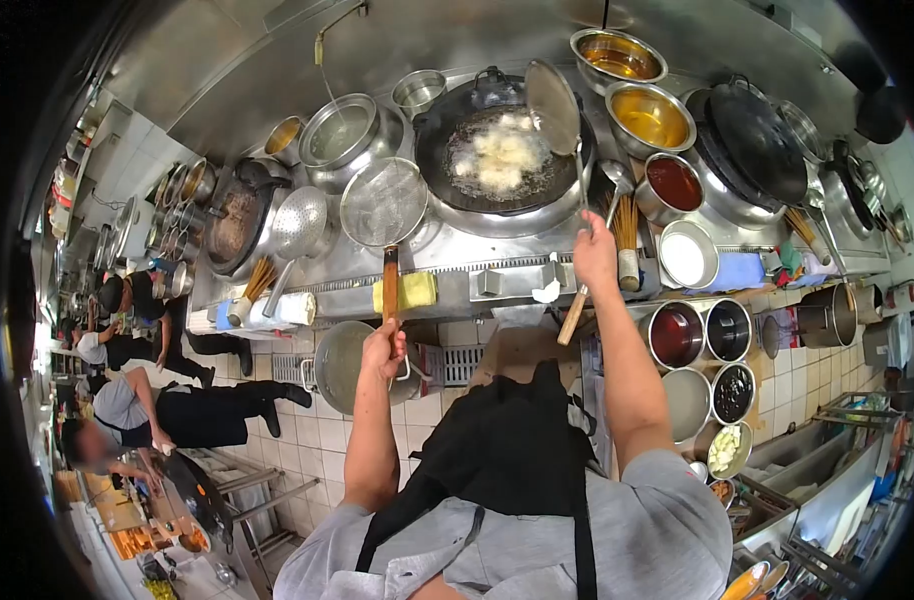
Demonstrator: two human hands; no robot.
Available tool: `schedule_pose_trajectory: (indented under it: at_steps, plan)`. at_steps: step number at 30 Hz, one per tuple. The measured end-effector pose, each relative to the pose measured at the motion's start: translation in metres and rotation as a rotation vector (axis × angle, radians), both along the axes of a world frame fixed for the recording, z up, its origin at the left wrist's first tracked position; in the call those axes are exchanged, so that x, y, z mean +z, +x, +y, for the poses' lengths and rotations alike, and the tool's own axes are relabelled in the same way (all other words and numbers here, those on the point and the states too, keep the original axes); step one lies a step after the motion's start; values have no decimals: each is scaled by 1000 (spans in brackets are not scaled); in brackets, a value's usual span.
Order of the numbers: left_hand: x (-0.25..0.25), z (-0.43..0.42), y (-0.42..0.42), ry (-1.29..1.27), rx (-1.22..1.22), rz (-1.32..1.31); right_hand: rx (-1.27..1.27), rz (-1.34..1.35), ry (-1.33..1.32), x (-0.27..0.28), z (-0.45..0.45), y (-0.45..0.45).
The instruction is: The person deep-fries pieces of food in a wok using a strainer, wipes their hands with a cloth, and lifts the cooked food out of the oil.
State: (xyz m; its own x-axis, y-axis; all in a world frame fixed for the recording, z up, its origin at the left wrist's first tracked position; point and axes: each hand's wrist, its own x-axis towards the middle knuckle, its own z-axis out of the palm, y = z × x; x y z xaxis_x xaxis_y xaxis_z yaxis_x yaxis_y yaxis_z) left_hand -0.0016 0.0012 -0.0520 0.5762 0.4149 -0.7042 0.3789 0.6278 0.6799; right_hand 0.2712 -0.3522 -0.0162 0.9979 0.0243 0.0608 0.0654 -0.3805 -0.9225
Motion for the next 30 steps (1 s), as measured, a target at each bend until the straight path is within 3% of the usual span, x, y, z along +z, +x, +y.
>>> schedule_pose_trajectory:
  at_steps: [5,7,11,13,16,18,21,24,27,30]
  plan:
    - [-1,8,-19,33,34,-34,-30,-55,-21,-21,-10,40]
    - [1,3,-28,-7,85,-83,-1,46,27,-22,-7,49]
    - [-23,-15,-61,-162,224,-221,-8,413,355,33,15,22]
    - [-42,-30,-83,-207,266,-243,2,475,501,27,19,18]
    - [-108,-47,-124,-173,136,-63,34,536,603,23,27,11]
    - [-135,-64,-148,44,-110,211,50,562,624,22,31,4]
    - [-188,-77,-194,633,-649,325,64,586,641,25,35,-8]
    - [-198,-80,-215,643,-653,295,80,590,632,31,35,-20]
    - [-197,-72,-220,326,-466,394,99,584,594,35,31,-30]
    - [-188,-65,-221,164,-345,450,103,559,515,42,25,-39]
